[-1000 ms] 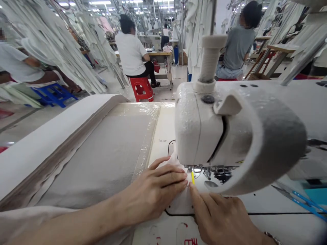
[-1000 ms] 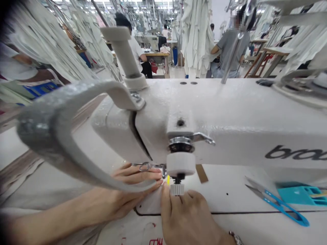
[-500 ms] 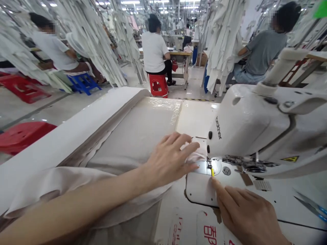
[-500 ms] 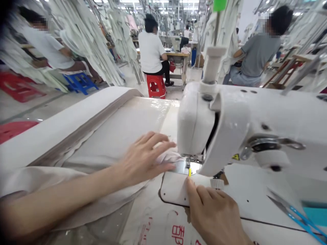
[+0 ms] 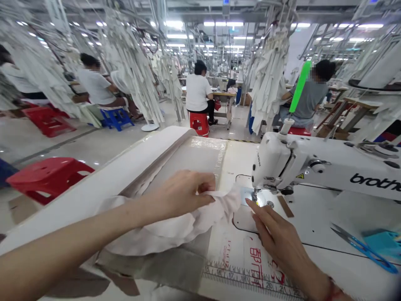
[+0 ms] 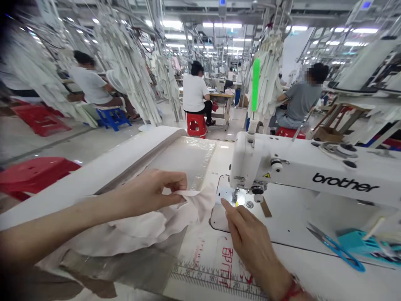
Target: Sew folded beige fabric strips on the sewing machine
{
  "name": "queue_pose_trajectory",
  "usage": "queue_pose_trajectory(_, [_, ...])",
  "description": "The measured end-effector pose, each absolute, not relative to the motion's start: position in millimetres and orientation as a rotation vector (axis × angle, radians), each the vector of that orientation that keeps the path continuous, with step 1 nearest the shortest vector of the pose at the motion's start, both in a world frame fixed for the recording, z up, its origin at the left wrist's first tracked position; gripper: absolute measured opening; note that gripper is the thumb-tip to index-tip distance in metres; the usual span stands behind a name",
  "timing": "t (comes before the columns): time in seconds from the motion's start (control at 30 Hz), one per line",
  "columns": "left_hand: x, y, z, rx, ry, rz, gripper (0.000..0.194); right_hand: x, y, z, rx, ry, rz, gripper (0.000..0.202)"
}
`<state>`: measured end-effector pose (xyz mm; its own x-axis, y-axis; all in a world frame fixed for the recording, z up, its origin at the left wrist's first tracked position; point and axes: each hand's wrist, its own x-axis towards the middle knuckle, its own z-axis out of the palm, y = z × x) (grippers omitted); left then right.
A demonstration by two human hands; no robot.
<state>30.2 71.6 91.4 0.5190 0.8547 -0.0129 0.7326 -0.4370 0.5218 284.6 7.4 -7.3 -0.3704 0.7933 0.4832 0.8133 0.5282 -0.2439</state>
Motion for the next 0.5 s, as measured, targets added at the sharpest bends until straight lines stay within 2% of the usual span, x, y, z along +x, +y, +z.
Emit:
queue_pose_trajectory(0.07, [20.2,56.9,95.4,2.036,1.132,0.459,0.02,260.4,-0.8,-0.4,-1.283,-2.068,0.351,0.053])
queue_pose_trajectory(0.13, [15.3,43.7,100.6,1.794,0.983,0.516,0.027,231.9,-5.1,4.7,-1.221,-1.897,0.743,0.078])
queue_pose_trajectory(0.23, [8.6,28.1,114.6,1.692,0.865,0.548,0.029,195.2,-6.6,8.3,-1.133,-1.641,1.126,0.099])
queue_pose_trajectory(0.3, [-1.8,21.7,127.2,1.738,0.85,0.537,0.026,182.8,-10.3,9.4,-1.093,-1.578,1.26,0.09])
queue_pose_trajectory(0.4, [-29.3,20.4,145.2,1.88,0.938,0.417,0.027,188.1,-29.1,10.5,-1.079,-1.629,1.414,0.06])
queue_pose_trajectory(0.5, [-60.7,29.3,156.0,2.123,1.143,0.275,0.026,215.3,-62.3,5.7,-1.236,-1.718,1.354,0.045])
